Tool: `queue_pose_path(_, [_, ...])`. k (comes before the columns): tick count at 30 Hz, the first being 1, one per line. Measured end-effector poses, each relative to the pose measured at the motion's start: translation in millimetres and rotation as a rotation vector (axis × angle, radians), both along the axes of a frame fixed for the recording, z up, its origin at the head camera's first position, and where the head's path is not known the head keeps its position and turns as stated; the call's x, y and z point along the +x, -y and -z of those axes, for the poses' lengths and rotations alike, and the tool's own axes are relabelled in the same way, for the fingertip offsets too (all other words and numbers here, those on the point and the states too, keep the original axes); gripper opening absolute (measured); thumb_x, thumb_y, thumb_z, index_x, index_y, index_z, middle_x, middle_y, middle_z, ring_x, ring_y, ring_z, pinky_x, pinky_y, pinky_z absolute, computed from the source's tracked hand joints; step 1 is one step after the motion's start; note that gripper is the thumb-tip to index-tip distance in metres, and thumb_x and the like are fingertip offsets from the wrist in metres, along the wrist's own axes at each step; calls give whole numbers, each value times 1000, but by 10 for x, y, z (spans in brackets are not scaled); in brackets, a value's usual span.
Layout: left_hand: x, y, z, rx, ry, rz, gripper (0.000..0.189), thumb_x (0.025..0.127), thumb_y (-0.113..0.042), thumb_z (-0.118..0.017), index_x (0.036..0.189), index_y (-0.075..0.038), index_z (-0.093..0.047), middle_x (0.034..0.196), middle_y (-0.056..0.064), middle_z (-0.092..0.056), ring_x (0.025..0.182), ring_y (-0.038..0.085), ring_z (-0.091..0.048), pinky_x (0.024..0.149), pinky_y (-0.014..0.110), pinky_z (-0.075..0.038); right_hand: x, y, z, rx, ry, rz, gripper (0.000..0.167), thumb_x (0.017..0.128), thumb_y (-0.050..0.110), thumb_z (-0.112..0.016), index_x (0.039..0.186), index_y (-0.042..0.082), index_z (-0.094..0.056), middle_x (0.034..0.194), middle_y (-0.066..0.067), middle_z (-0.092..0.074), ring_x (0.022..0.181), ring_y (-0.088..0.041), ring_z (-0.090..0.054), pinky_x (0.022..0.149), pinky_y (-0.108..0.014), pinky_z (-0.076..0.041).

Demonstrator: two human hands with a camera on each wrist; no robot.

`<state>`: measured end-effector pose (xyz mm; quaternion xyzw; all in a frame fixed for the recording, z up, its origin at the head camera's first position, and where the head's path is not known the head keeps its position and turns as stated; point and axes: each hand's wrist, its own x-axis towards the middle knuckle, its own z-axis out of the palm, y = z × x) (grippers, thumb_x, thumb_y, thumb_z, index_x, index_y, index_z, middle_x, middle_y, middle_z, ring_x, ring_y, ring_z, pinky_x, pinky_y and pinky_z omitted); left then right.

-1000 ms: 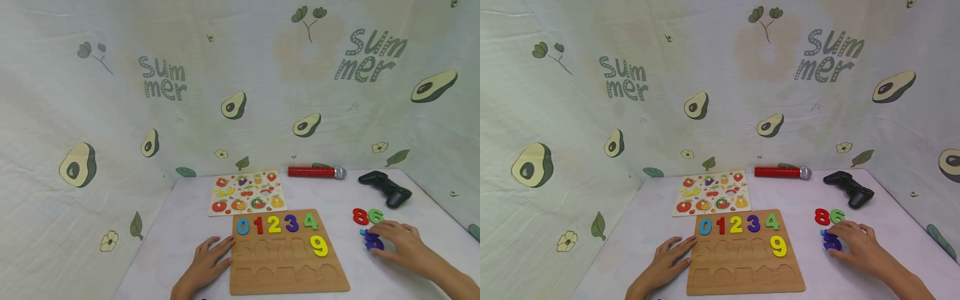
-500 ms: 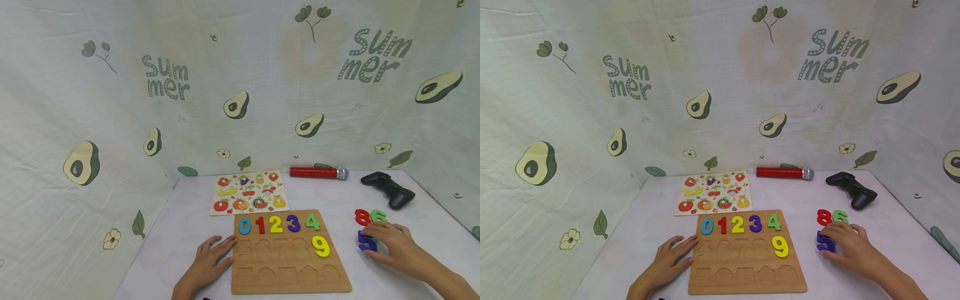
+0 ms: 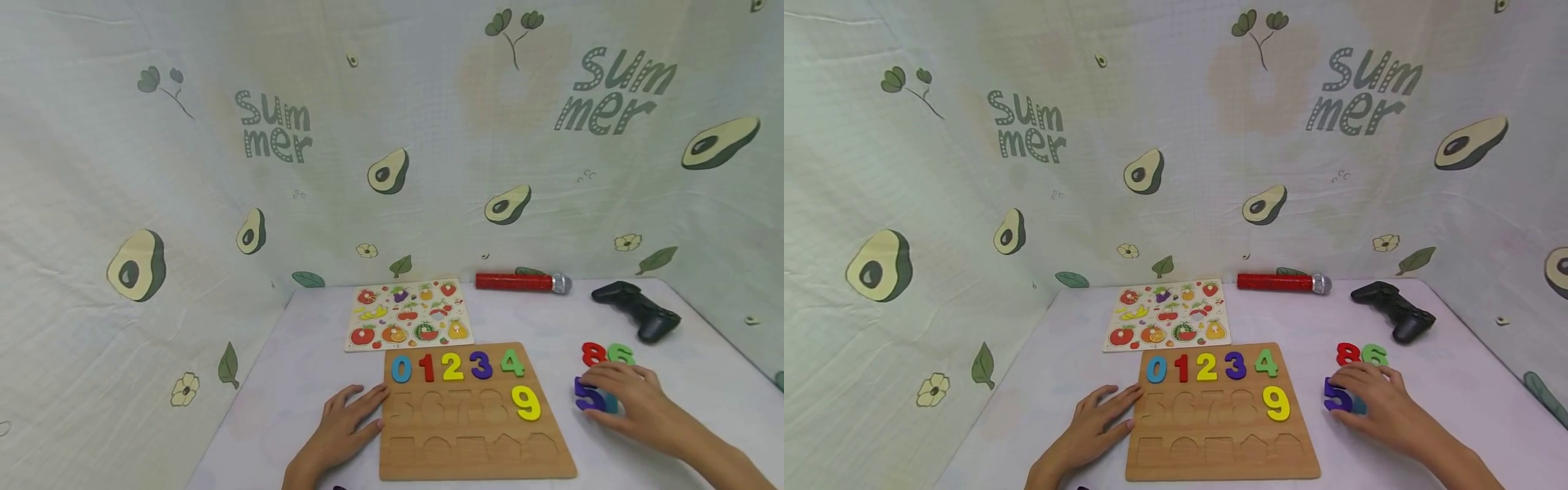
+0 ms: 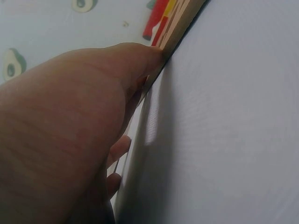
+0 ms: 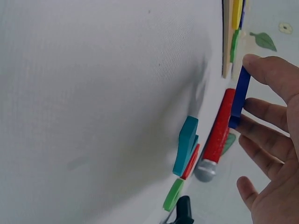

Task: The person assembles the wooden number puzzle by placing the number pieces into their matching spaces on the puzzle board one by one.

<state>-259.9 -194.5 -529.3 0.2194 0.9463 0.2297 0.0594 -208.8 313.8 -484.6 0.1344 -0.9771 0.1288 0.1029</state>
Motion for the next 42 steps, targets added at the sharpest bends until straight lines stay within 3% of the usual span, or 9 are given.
queue_pose_path(16, [29, -23, -42, 15, 20, -12, 56, 99, -59, -49, 151, -38, -44, 155, -18, -39, 143, 32, -24, 109, 66, -13, -21, 148, -39, -2, -10, -43, 51, 72, 40, -89, 112, 12, -73, 118, -11, -67, 118, -40, -50, 95, -64, -25])
queue_pose_path(27, [46, -23, -65, 23, 22, -8, 54, 100, -57, -48, 151, -39, -44, 156, -21, -37, 144, 29, -23, 111, 63, -12, -32, 253, -18, -11, -90, -96, 50, 70, 38, -90, 111, 15, -74, 117, -6, -67, 116, -35, -53, 93, -59, -29])
queue_pose_path(42, [32, -19, -62, 21, 21, -8, 55, 100, -57, -49, 151, -38, -44, 156, -21, -36, 144, 30, -23, 111, 63, -12, -53, 424, -27, -21, -11, -117, 51, 74, 45, -86, 115, 17, -73, 120, -3, -66, 119, -35, -51, 94, -62, -27])
